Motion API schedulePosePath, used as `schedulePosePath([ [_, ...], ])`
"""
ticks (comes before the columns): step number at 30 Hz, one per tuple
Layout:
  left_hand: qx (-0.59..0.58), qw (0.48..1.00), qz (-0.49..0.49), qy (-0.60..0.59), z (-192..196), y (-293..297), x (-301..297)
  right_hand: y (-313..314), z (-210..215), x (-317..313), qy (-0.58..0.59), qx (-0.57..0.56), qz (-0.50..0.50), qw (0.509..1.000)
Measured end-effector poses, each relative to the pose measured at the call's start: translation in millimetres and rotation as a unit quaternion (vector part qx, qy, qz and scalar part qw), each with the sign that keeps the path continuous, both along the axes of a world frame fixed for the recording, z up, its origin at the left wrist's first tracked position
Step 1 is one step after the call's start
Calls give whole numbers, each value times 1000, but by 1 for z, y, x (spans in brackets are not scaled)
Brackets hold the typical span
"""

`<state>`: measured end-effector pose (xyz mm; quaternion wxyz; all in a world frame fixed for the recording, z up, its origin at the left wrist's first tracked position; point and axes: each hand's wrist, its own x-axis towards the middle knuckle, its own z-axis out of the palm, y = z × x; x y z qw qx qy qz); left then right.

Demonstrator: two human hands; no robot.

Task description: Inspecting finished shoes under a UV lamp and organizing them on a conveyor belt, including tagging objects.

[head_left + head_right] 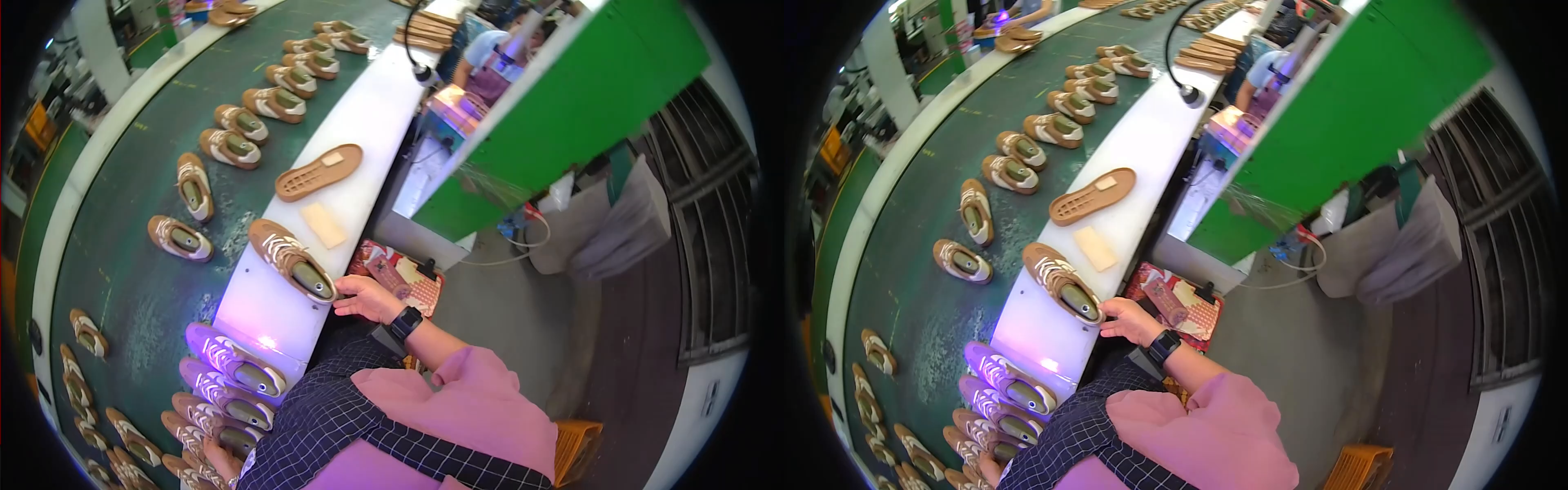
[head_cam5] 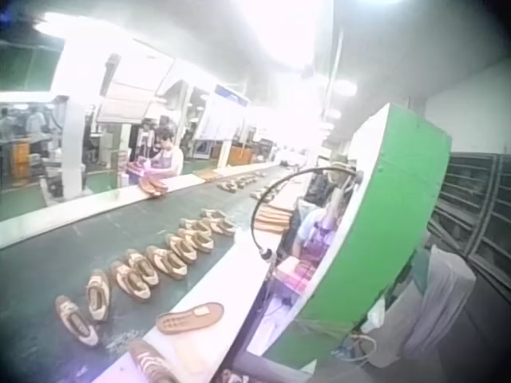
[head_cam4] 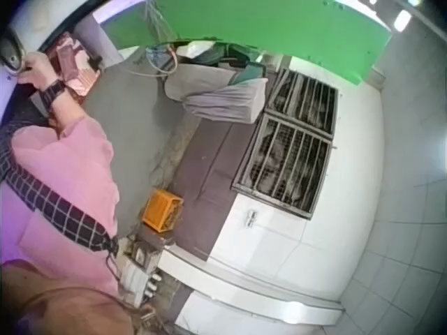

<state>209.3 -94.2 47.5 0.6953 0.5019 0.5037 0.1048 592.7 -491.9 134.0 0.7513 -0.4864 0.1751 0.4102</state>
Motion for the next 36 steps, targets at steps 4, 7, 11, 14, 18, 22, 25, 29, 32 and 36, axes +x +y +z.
schedulePosePath([
  [4, 116, 989, -16, 87, -15, 40, 5, -35, 15, -26, -106, -52, -123, 985],
  [7, 228, 973, 9, 19, -10, 58, 31, -77, 27, -31, -229, -167, -284, 916],
  [11, 250, 965, -66, -48, 49, 48, 86, -155, 43, -21, -332, -270, -475, 769],
  [14, 243, 958, -124, -91, 106, 14, 127, -208, 51, -3, -381, -330, -555, 662],
  [18, 187, 955, -163, -160, 157, -34, 164, -257, 51, 27, -356, -390, -597, 603],
  [22, 150, 945, -216, -197, 173, -56, 186, -282, 40, 54, -325, -470, -601, 559],
  [25, 145, 944, -233, -182, 174, -64, 193, -291, 34, 68, -304, -520, -589, 538],
  [29, 139, 946, -236, -174, 173, -72, 195, -292, 34, 73, -322, -501, -597, 537],
  [32, 113, 949, -233, -181, 172, -75, 197, -289, 43, 70, -365, -496, -577, 536],
  [36, 106, 949, -242, -173, 169, -76, 201, -290, 60, 65, -409, -495, -572, 510],
])
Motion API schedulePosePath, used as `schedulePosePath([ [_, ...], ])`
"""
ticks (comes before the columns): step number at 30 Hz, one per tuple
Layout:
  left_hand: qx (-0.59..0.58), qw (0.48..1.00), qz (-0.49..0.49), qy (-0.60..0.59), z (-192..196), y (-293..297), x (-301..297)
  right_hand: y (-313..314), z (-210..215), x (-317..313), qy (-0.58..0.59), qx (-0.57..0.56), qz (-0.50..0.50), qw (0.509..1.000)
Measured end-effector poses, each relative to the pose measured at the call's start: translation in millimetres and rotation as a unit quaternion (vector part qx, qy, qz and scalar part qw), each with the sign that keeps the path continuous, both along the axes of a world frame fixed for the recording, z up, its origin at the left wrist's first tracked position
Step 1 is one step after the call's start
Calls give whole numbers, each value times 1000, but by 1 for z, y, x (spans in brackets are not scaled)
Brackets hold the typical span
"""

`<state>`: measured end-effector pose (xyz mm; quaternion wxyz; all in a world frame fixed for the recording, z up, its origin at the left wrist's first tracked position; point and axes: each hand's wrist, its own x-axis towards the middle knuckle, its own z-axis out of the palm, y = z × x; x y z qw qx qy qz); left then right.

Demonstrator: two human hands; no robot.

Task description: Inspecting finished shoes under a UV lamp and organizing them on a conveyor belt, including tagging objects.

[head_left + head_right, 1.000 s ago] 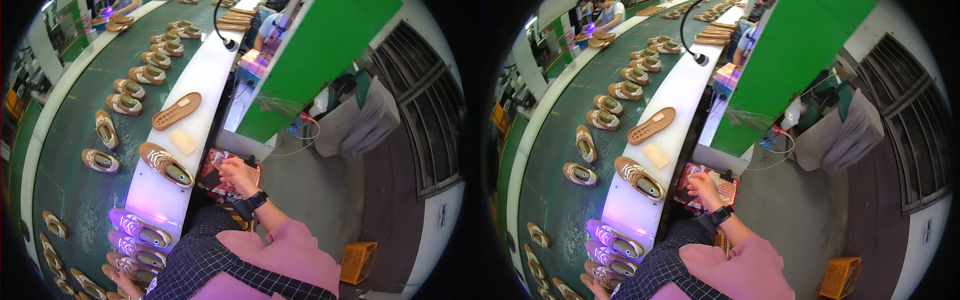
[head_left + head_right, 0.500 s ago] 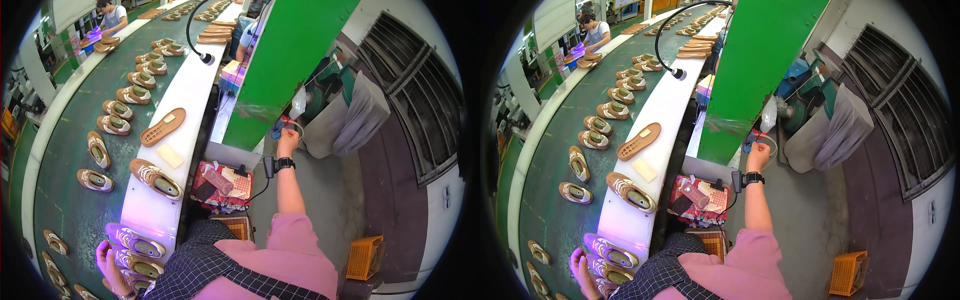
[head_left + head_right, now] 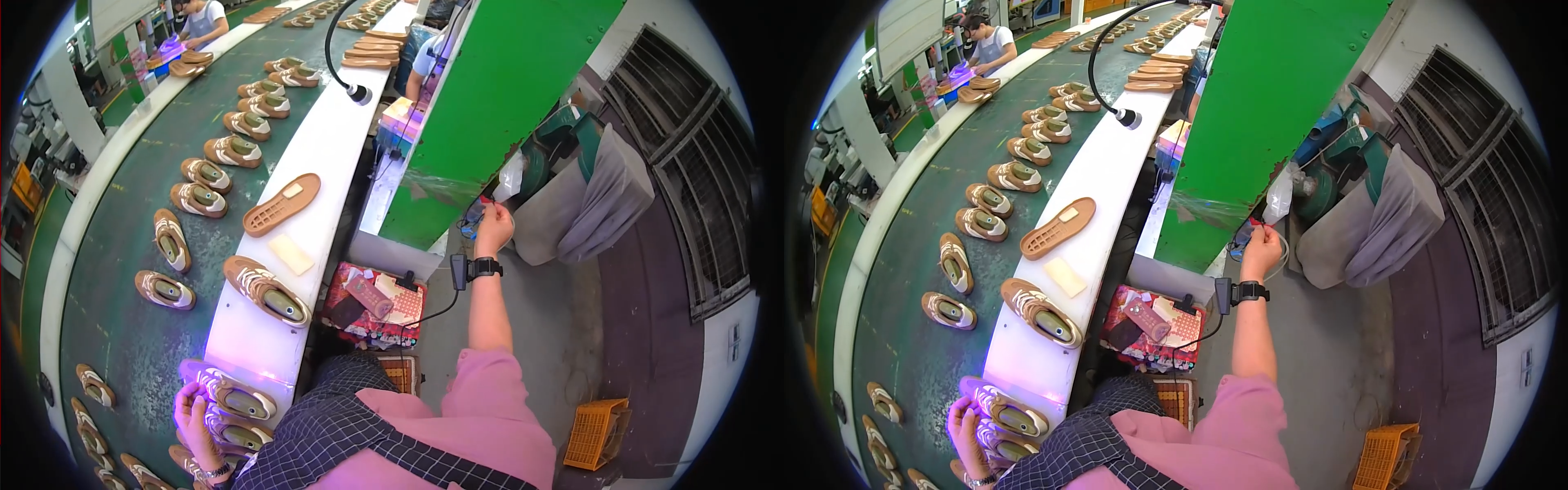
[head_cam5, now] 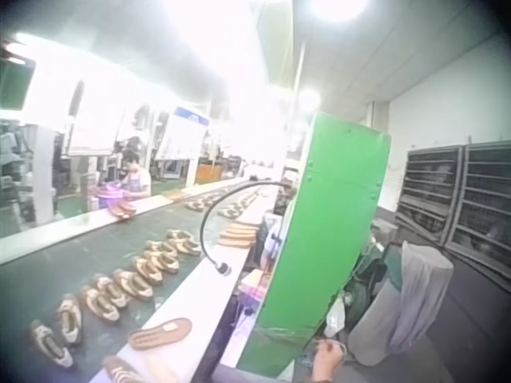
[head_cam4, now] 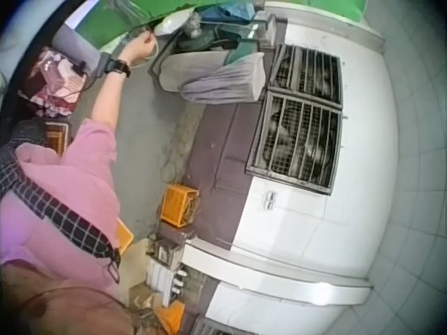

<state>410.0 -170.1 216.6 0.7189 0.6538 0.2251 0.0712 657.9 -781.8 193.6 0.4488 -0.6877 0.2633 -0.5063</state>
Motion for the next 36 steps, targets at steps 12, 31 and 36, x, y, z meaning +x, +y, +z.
schedulePosePath([
  [12, 14, 999, -37, 6, -14, 0, 9, -6, 17, 6, -21, -17, 11, 1000],
  [31, -37, 991, -130, -23, 28, -35, 52, 148, 134, -45, -17, 223, 462, 858],
  [36, 3, 971, -201, -125, 29, -47, 74, 258, 123, -46, 72, 344, 641, 682],
])
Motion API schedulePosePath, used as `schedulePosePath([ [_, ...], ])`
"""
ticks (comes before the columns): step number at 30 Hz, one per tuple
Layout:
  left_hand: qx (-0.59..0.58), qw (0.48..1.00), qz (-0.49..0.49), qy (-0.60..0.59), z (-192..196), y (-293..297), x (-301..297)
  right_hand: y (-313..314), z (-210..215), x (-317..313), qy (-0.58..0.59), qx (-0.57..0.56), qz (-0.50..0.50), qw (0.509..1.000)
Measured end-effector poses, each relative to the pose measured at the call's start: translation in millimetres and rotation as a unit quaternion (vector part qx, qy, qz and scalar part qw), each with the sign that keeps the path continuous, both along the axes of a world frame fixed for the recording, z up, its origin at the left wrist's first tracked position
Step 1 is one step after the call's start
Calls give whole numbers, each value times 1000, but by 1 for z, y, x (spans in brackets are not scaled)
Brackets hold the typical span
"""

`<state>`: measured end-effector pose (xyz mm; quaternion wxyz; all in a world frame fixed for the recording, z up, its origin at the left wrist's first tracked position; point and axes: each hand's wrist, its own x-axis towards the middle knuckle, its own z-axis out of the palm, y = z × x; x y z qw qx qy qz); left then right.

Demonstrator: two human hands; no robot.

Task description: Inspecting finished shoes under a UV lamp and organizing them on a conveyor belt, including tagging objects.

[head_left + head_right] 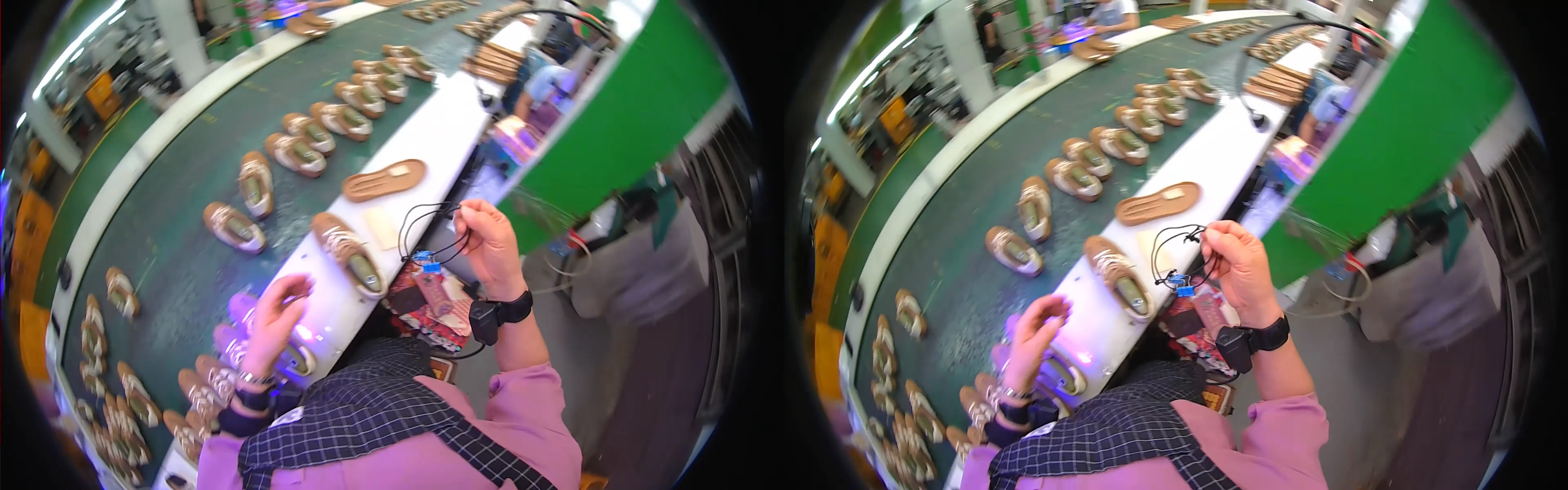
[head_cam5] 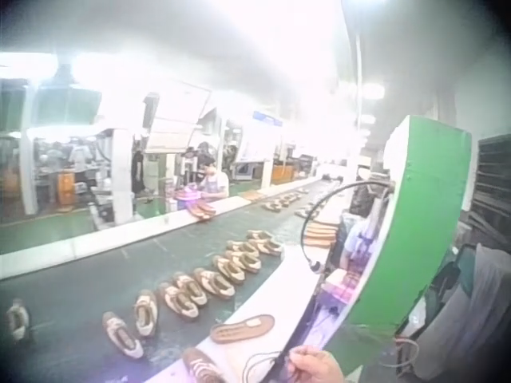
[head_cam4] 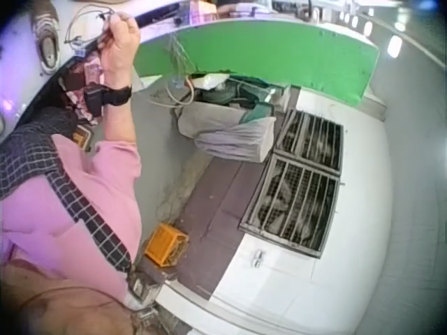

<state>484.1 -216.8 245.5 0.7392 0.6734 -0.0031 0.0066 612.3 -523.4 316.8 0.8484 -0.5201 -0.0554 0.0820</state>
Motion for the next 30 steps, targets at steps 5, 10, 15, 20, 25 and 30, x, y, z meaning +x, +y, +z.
schedulePosePath([
  [5, -84, 996, -26, -29, -27, -15, 20, 109, -44, 2, 133, 14, 211, 968],
  [10, -202, 978, 30, 45, -68, 3, 7, 168, -92, 5, 189, 18, 317, 929],
  [15, -106, 987, 56, 107, -107, 29, -11, 188, -137, 12, 233, -29, 341, 910],
  [20, 24, 986, 81, 145, -123, 31, -18, 189, -167, 17, 216, -124, 320, 914],
  [25, 19, 982, 105, 154, -122, 29, -11, 181, -167, 22, 155, -209, 296, 919],
  [30, 99, 968, 62, 221, -123, 32, -5, 168, -156, 23, 92, -328, 336, 878],
])
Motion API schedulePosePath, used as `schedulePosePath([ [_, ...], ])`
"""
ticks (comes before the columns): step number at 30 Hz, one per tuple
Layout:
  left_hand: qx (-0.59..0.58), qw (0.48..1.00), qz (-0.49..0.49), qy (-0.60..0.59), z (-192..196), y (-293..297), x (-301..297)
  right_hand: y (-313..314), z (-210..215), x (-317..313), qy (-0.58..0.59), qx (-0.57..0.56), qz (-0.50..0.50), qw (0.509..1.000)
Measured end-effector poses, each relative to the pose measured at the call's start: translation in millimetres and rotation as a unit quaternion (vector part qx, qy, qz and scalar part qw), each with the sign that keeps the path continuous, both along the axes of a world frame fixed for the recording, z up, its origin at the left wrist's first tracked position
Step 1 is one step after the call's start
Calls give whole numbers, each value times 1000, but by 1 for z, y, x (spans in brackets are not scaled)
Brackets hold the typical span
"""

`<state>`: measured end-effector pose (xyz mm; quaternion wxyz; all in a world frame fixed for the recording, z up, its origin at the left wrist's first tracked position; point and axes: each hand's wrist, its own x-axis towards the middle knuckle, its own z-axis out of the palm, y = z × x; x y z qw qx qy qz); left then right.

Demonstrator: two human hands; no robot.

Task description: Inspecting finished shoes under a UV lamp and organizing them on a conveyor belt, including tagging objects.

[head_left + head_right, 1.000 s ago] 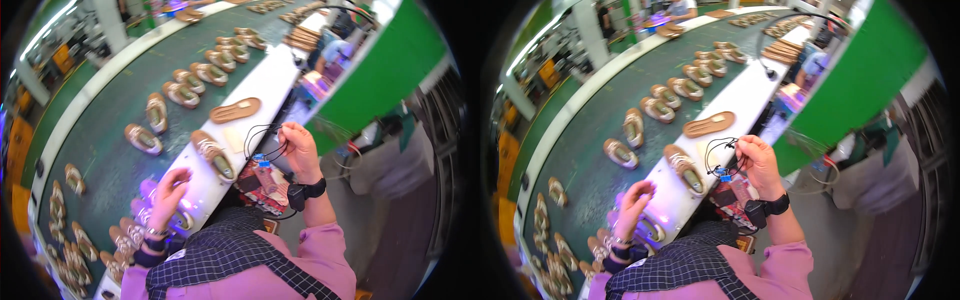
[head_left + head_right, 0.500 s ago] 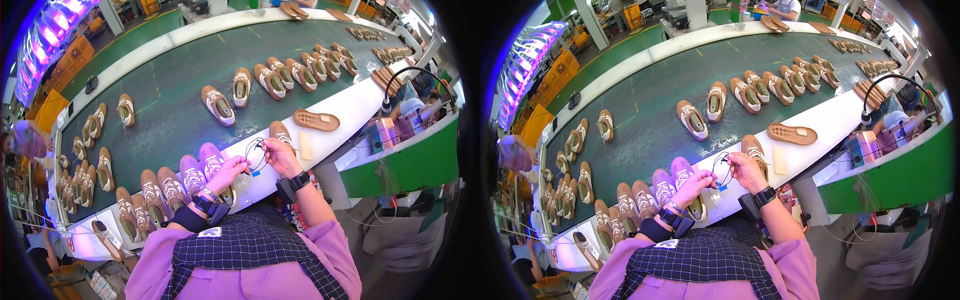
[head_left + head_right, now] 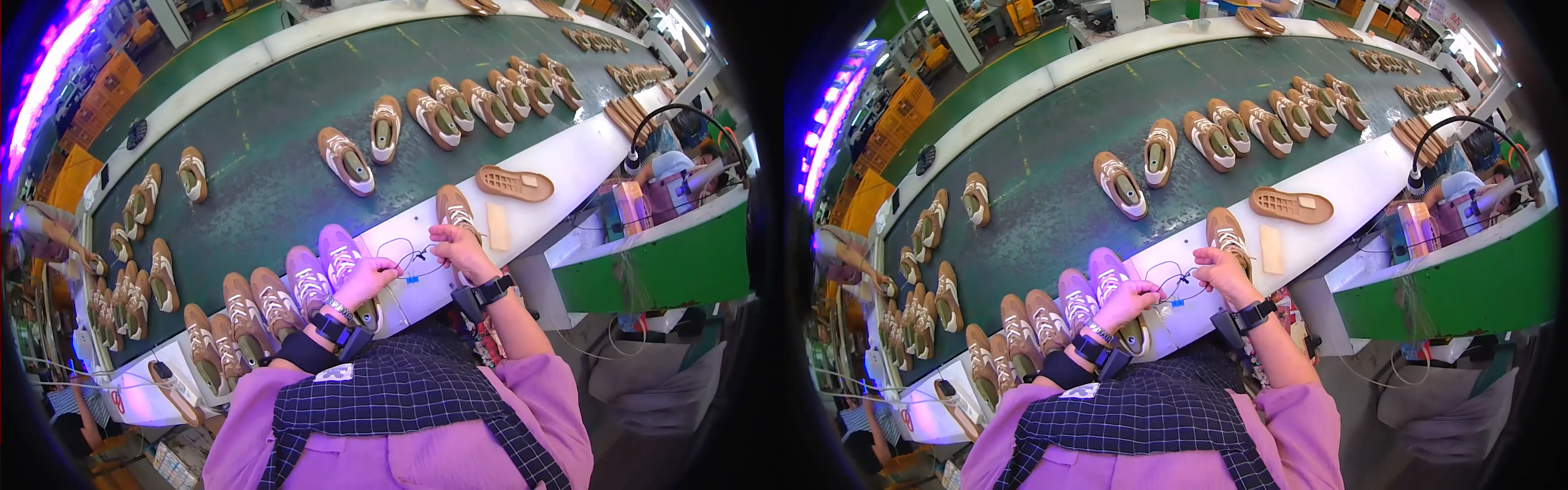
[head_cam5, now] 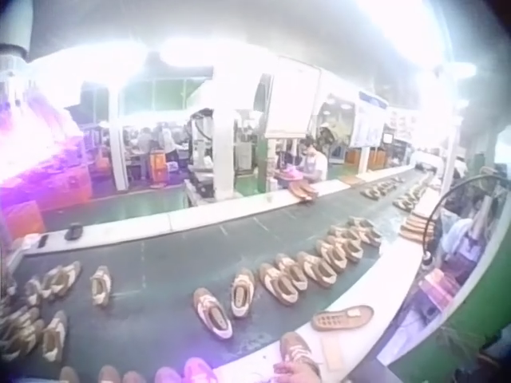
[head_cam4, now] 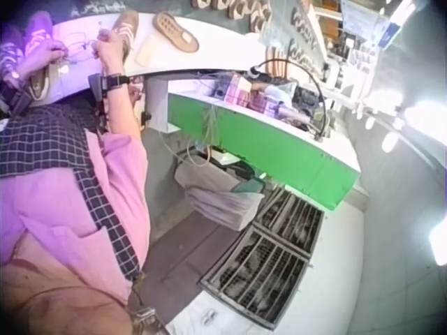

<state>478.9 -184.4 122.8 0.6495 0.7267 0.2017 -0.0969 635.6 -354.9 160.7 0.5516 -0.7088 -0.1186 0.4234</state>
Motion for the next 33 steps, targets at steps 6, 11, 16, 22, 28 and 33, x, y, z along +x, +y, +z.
schedulePosePath([
  [6, -95, 992, 14, -82, 20, -1, 2, -8, 18, -1, -43, -58, 143, 987],
  [11, -311, 928, -1, -204, 71, 9, 5, 4, 45, 10, -29, -11, 94, 995],
  [16, -262, 947, 29, -183, 120, 24, 31, 34, 71, 15, -164, 127, 70, 976],
  [22, -145, 978, 14, -152, 172, 38, 48, 73, 101, 7, -37, 183, 198, 962],
  [28, -77, 987, -56, -130, 207, 30, 44, 100, 101, 3, 58, 222, 189, 955],
  [33, -56, 983, -77, -155, 212, 29, 36, 114, 88, 12, 240, 348, 136, 896],
])
